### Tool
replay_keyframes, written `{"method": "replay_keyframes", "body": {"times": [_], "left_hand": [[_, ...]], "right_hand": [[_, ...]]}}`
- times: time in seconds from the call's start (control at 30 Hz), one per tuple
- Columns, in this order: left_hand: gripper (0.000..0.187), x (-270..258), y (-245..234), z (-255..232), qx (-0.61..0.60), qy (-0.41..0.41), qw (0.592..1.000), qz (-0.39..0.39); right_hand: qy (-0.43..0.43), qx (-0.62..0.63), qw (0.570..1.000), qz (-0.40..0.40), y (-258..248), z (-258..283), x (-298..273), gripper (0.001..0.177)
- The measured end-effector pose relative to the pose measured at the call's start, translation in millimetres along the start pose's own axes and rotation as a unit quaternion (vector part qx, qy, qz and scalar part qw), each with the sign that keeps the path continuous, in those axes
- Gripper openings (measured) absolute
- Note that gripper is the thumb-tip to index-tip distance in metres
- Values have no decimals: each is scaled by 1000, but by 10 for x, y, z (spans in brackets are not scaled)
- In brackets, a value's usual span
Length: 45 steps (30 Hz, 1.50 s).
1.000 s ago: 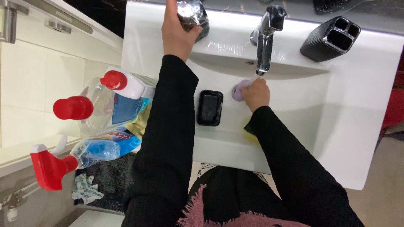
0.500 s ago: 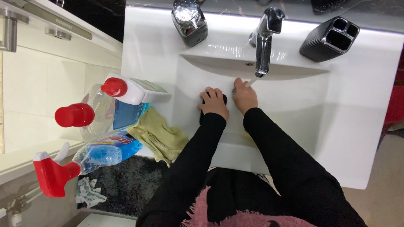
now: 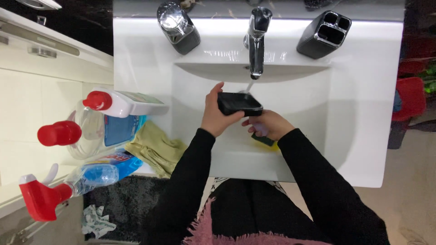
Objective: The person cleans a bathroom sink and countertop using a yellow sponge and cleaning liquids. They scrub the sink basin, faucet, and surrounding surfaces, rinse the sponge under running water, and wipe down the area. The person also handles a soap dispenser and a bar of soap, moving them to clean underneath and then placing them back.
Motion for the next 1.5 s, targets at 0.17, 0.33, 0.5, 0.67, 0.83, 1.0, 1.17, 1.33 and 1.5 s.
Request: {"method": "replay_keyframes", "body": {"times": [0.17,0.33,0.5,0.67,0.83,1.0,1.17,1.33,1.5], "left_hand": [[119,-358,83,61,54,-58,993,88],[107,-509,86,-80,83,-3,995,63],[106,-441,412,-51,100,80,988,87],[87,-421,735,-349,164,141,971,105],[96,-369,858,-417,94,152,980,86],[98,-192,1050,-667,48,166,982,75],[89,150,1312,-1010,99,207,973,32],[87,578,1450,-1039,105,187,977,-4],[98,1027,1567,-1066,134,205,969,-37]], "right_hand": [[-125,-141,982,-21,-55,296,-247,17],[-185,-555,799,-140,-680,333,-116,25],[-329,-595,712,-174,-290,925,-872,39],[-479,-637,602,-51,307,986,-1187,40],[-498,-553,660,-101,-366,1303,-1461,47],[-471,-441,694,-320,-1685,2014,-1329,49],[-446,-484,697,-284,-1643,2774,-1154,89],[-532,-504,637,-238,-2032,2947,-1008,84],[-453,-558,658,-225,-2498,3000,-1420,77]]}}
Point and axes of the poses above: each hand's wrist, its own x-axis towards the middle knuckle, its own y-axis out of the palm, z = x × y, the point moved 10 cm from there along x, towards the middle knuckle, and after that the axes turned 2 degrees about -y, right-handed, at the moved point
